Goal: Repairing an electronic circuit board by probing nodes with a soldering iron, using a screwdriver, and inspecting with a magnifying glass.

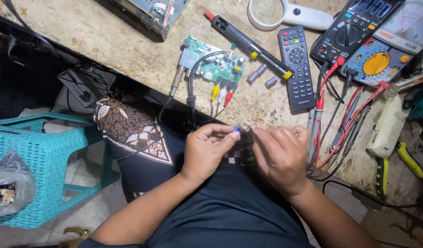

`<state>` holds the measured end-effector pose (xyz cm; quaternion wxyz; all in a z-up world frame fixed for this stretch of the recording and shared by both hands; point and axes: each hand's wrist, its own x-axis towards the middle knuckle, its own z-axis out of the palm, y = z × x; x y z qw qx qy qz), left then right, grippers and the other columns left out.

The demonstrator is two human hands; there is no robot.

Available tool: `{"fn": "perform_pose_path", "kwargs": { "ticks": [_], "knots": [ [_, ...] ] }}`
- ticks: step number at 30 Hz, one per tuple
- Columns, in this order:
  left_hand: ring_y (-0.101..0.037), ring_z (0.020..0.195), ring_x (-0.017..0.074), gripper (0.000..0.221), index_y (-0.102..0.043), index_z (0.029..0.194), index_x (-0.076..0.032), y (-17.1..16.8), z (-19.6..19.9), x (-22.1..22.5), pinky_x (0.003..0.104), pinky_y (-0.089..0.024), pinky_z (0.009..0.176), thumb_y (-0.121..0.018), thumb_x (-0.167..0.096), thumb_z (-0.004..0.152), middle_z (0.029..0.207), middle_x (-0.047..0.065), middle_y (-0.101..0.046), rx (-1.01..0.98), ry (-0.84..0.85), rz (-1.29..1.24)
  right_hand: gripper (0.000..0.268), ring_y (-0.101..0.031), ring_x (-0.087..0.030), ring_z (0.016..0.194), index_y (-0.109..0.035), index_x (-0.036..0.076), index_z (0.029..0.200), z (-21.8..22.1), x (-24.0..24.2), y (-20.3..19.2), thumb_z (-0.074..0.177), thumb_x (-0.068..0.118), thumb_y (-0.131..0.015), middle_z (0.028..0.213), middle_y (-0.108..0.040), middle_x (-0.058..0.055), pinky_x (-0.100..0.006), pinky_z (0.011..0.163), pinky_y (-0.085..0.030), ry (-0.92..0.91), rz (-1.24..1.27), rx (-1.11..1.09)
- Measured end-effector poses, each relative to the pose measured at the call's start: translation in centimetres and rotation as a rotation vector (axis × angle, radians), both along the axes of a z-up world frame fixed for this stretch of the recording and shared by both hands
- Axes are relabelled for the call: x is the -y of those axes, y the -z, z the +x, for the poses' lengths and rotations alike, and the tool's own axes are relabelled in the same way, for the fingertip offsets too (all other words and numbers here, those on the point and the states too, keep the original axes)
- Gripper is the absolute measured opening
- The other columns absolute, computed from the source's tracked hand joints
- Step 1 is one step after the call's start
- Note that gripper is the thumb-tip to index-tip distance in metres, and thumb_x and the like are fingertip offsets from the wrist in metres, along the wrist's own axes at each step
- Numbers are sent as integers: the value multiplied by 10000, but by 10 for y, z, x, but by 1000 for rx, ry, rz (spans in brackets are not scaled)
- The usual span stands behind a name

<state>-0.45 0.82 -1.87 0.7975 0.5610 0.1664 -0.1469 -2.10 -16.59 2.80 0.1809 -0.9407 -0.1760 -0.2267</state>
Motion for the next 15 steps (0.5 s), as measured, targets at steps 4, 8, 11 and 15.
{"fn": "perform_pose_path", "kwargs": {
  "ticks": [4, 8, 11, 15],
  "knots": [
    [-783, 763, 205, 266, -736, 1023, 129, 3, 3, -1, 285, -677, 716, -837, -5, 816, 826, 207, -767, -97, 15, -105, 169, -650, -205, 749, -767, 101, 1085, 2, -2, -2, 918, 113, -739, 869, -689, -22, -379, 828, -398, -36, -46, 4],
    [-788, 747, 243, 285, -723, 1029, 156, 7, 3, -1, 318, -692, 708, -840, 6, 816, 812, 240, -750, -127, 8, -151, 182, -639, -194, 743, -764, 114, 1088, 1, -7, -1, 908, 109, -737, 863, -682, -13, -384, 826, -394, -77, -52, 4],
    [-786, 758, 236, 283, -709, 1034, 163, 4, 5, -3, 308, -687, 717, -822, -9, 839, 824, 243, -745, -145, 23, -179, 171, -633, -209, 739, -760, 101, 1083, 6, -3, -6, 914, 108, -738, 864, -676, -19, -393, 828, -393, -59, -64, -14],
    [-782, 745, 223, 271, -705, 1037, 161, 2, 7, -3, 299, -687, 720, -807, -9, 853, 814, 235, -742, -156, 36, -188, 183, -631, -203, 738, -759, 98, 1092, 5, -7, -5, 910, 108, -740, 866, -675, -19, -401, 833, -388, -56, -57, 3]
  ]
}}
